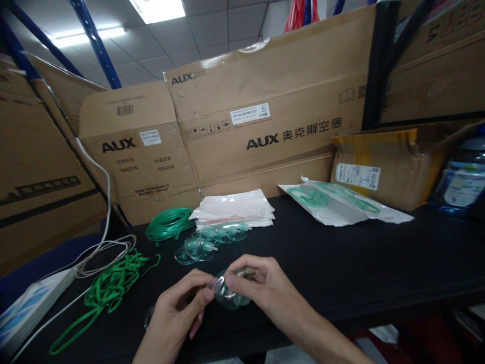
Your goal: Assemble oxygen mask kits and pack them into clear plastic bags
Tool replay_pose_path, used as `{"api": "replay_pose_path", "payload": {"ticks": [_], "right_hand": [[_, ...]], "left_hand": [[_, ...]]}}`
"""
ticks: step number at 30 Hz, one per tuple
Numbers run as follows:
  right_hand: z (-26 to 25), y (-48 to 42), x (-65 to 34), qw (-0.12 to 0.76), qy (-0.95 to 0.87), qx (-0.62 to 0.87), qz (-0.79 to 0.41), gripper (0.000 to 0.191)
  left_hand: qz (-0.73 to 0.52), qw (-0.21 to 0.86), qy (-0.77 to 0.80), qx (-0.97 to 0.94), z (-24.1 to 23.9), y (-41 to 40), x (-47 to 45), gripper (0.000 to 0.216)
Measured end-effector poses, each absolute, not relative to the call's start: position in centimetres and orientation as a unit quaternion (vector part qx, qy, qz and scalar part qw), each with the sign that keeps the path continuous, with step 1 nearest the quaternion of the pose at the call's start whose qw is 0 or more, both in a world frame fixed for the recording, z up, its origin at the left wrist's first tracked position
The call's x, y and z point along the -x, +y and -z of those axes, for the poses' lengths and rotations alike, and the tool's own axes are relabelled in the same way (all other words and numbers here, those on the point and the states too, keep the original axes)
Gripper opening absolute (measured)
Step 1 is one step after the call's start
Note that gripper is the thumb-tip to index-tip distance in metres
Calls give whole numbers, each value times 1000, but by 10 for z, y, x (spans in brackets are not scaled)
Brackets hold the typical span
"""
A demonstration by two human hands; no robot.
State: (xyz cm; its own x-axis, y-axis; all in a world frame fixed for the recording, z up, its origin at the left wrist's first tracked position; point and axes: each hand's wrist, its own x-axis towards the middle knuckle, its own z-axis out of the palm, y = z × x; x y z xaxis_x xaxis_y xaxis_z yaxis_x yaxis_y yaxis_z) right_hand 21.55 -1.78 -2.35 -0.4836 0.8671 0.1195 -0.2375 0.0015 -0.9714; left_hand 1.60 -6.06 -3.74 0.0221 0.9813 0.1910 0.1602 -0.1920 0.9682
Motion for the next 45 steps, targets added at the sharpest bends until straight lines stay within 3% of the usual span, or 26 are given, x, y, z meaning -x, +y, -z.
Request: {"api": "replay_pose_path", "payload": {"ticks": [18,36,45], "right_hand": [[27,-20,-216,430,-550,261,-667,30],[21,-24,-220,430,-600,289,-610,36],[22,-22,-221,425,-589,227,-649,26]], "left_hand": [[-529,466,443,-554,33,-59,-16,37],[-531,404,449,-595,35,-63,-20,29],[-517,406,446,-607,36,-65,-17,26]]}}
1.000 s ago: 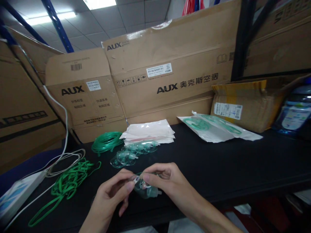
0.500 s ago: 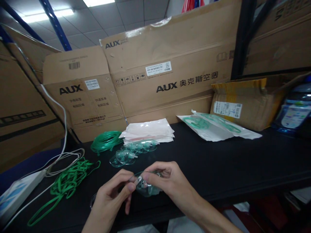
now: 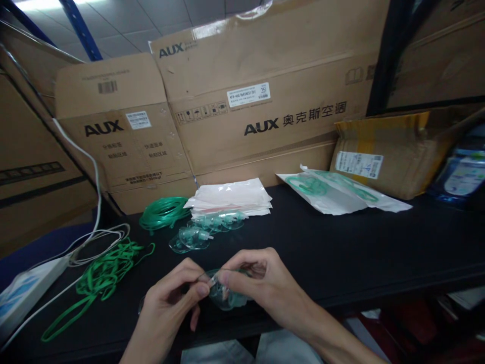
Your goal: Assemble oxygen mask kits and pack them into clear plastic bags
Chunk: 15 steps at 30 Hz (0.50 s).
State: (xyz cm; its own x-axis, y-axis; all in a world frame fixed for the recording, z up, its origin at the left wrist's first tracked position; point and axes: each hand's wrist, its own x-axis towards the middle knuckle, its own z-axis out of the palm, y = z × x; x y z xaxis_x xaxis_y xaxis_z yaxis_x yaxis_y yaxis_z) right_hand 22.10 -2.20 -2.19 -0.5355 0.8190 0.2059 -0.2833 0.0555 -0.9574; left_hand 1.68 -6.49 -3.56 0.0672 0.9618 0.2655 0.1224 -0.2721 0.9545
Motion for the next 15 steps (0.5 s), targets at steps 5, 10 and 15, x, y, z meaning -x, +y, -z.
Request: {"api": "replay_pose_path", "payload": {"ticks": [5,10,15], "right_hand": [[23,-22,-222,420,-593,198,-658,20],[28,-23,-223,417,-597,190,-659,17],[28,-23,-223,412,-559,210,-688,17]], "left_hand": [[-510,397,448,-617,34,-66,-17,25],[-507,395,444,-625,34,-65,-19,28],[-489,400,453,-629,33,-66,-20,29]]}}
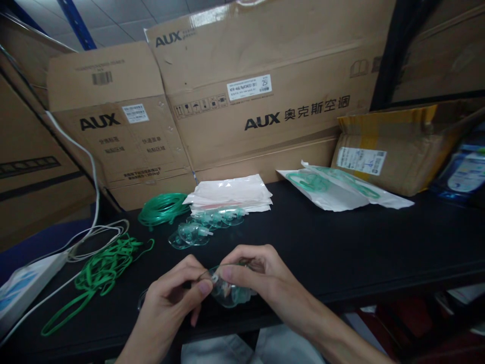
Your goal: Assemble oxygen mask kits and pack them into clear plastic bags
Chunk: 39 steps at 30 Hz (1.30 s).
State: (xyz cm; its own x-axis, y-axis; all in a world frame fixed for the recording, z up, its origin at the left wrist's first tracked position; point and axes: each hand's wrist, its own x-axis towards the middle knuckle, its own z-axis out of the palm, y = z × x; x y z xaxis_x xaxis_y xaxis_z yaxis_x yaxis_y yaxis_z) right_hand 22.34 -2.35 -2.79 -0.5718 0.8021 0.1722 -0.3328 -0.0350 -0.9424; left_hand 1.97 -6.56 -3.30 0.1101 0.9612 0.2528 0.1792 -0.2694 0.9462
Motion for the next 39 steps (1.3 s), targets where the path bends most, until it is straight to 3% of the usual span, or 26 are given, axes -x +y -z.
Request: {"api": "replay_pose_path", "payload": {"ticks": [9,16,20,23,39], "right_hand": [[22,-24,-218,444,-570,260,-640,24],[34,-27,-211,559,-664,284,-408,16],[41,-33,-210,543,-754,274,-247,41],[45,-35,-208,531,-780,271,-191,53],[43,-35,-205,530,-780,267,-199,41]], "left_hand": [[-448,440,474,-617,35,-61,-13,40],[-496,466,539,-495,33,-63,-16,46],[-507,470,541,-479,29,-64,-19,49],[-508,476,540,-473,30,-63,-19,54],[-495,442,481,-573,24,-61,-19,52]]}}
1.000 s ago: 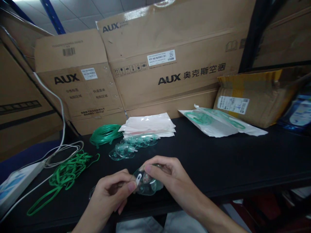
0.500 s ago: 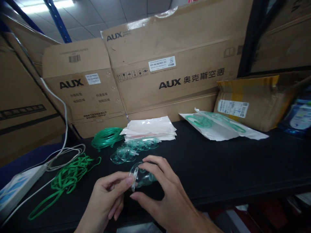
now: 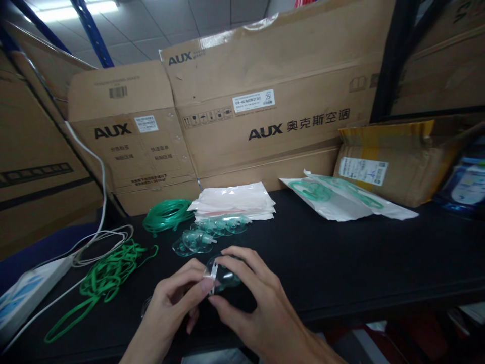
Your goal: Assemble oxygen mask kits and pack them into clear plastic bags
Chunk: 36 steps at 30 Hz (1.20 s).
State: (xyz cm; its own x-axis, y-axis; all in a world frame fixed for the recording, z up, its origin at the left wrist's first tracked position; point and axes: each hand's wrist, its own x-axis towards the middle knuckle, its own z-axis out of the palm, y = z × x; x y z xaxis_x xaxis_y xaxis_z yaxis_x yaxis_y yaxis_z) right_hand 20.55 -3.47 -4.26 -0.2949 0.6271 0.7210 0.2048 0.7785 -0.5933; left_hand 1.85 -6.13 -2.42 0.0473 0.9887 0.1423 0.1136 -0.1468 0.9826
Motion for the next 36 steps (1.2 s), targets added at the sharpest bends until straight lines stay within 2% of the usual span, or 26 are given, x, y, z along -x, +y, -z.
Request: {"api": "replay_pose_path", "payload": {"ticks": [6,13,16,20,26,36], "right_hand": [[45,-33,-205,500,-787,258,-254,42],[45,-29,-206,506,-767,247,-308,38],[38,-28,-208,512,-731,244,-379,35],[31,-28,-210,509,-682,247,-464,29],[29,-31,-212,499,-644,238,-529,31],[32,-34,-210,493,-602,195,-597,33]], "left_hand": [[-479,430,466,-606,30,-64,-10,39],[-480,428,447,-621,28,-68,-8,33],[-488,380,427,-660,31,-67,-7,24],[-509,264,409,-710,37,-67,-9,10],[-533,115,387,-743,44,-72,-15,23],[-556,45,363,-746,44,-73,-20,27]]}}
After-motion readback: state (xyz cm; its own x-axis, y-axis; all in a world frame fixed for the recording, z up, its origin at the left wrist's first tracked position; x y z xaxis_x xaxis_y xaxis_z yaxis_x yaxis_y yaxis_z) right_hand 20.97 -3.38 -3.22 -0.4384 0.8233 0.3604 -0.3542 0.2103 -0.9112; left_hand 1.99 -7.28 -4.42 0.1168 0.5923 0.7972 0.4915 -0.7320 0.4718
